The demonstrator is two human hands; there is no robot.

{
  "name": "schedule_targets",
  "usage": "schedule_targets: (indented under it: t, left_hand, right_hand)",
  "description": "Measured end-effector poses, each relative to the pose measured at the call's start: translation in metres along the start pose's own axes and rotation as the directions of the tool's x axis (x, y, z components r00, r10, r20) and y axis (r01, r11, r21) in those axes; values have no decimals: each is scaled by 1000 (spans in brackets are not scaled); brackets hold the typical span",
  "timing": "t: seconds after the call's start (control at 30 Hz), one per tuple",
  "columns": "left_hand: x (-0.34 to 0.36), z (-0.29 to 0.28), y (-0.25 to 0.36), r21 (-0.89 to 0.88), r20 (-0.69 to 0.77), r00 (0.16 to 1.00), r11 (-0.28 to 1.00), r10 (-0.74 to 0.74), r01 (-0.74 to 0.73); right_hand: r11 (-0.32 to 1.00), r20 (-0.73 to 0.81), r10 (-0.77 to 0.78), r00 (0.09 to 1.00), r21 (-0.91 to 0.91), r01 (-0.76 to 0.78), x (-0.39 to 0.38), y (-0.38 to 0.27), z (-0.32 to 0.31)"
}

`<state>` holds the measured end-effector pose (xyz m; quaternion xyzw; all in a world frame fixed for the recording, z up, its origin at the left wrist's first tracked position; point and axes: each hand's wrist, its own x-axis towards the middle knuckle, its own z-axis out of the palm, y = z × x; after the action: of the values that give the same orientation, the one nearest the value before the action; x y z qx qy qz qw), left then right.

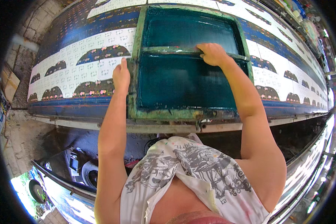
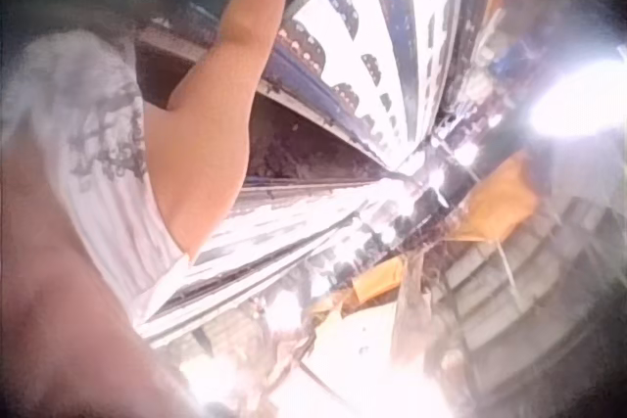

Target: The person repeatedly positions a green screen-printing frame over a patterned fabric on a conveyor and uses a squeegee to pull ink across the mesh. The person lifts and repositions the frame multiple times to continue printing along the fabric.

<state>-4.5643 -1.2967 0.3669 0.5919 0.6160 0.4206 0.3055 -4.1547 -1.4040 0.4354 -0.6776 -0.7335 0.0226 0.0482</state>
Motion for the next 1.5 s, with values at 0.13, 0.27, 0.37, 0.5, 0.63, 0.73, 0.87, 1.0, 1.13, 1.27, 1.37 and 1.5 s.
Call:
schedule_targets:
  t: [0.13, 0.27, 0.37, 0.5, 0.63, 0.73, 0.87, 1.0, 1.13, 1.27, 1.37, 1.5]
  left_hand:
    - [5, 7, 1, 52, 18, 1000, 999, -13, 12]
    - [9, 7, 1, 119, 47, 999, 993, -6, 0]
    - [14, 6, -5, 177, 57, 998, 984, 25, -35]
    - [17, 12, 0, 241, 83, 996, 969, 26, -45]
    - [22, 12, 0, 328, 23, 999, 943, 49, -54]
    - [26, 14, 0, 352, 20, 999, 935, 36, -41]
    - [42, -1, -20, 386, -54, 998, 923, 36, -13]
    - [35, -9, -12, 592, -112, 994, 803, 4, 63]
    - [11, 19, 20, 708, -178, 981, 703, 81, 70]
    - [-7, 3, 25, 725, -223, 972, 679, 76, 113]
    - [-4, 14, 32, 717, -208, 976, 688, 64, 108]
    - [9, 11, 20, 678, -155, 986, 733, 65, 59]
  right_hand:
    - [999, -42, -36, 998, 16, 37, -77, -42, 18]
    - [999, -26, -30, 999, 19, 31, -141, -84, 27]
    - [998, -49, -33, 998, 55, 36, -171, -103, 34]
    - [997, -159, -43, 986, 53, 52, -193, -111, 43]
    - [985, -218, -119, 969, 99, 143, -206, -108, 57]
    - [945, -262, -206, 943, 197, 262, -219, -90, 61]
    - [796, -422, -173, 890, 472, 379, -258, -32, 47]
    - [734, -572, 378, 728, 665, 141, -315, 55, 61]
    - [269, -66, 743, 666, 941, -206, -358, 124, 104]
    - [-177, 466, 594, 655, 871, -459, -364, 107, 60]
    - [-204, 483, 610, 629, 862, -464, -363, 109, 55]
    - [-91, 337, 677, 655, 921, -379, -358, 111, 82]
